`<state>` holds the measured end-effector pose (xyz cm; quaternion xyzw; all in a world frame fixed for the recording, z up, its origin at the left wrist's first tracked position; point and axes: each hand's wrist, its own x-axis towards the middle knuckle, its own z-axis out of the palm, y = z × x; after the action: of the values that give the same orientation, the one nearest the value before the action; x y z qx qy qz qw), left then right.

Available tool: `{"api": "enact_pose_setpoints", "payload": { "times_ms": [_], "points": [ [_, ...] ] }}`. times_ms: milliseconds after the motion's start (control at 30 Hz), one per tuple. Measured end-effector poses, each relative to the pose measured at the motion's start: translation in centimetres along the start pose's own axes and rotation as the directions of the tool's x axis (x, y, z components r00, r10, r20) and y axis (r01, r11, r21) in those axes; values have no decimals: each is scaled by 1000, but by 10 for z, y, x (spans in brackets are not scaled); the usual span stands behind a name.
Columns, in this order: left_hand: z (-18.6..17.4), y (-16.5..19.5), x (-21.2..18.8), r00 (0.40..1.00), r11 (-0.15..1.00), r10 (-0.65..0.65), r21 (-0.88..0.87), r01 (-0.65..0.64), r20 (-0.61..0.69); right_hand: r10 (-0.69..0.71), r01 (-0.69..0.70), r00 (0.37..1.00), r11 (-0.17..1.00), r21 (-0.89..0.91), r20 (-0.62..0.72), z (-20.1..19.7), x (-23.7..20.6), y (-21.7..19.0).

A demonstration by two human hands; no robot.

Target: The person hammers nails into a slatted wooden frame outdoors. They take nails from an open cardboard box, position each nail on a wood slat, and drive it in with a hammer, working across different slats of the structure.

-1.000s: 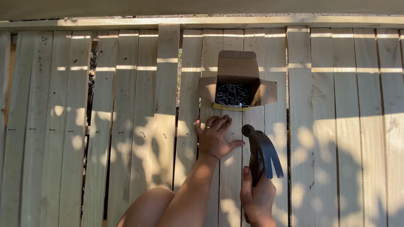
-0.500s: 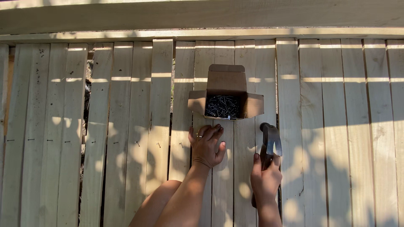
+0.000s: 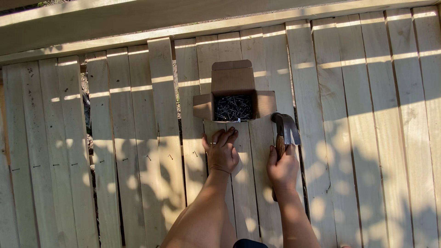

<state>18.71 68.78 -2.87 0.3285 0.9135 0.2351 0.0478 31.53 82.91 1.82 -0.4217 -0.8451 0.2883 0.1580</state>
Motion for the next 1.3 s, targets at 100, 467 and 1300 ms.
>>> {"api": "enact_pose_setpoints", "payload": {
  "times_ms": [100, 467, 1300],
  "points": [
    [1, -3, -2, 1000, 1000, 14, 25, -14, 7, 106, -108, 994, 992, 64, 26, 1, 6, -8],
    [-68, 26, 12, 997, 992, -72, -106, 70, -14, 34, -34, 999, 999, 3, -27, 1, 9, -14],
    [-72, 44, 170, 907, 869, 368, 271, -413, 205, 166, -166, 986, 986, -3, 29, 4, 13, -17]
  ]
}}
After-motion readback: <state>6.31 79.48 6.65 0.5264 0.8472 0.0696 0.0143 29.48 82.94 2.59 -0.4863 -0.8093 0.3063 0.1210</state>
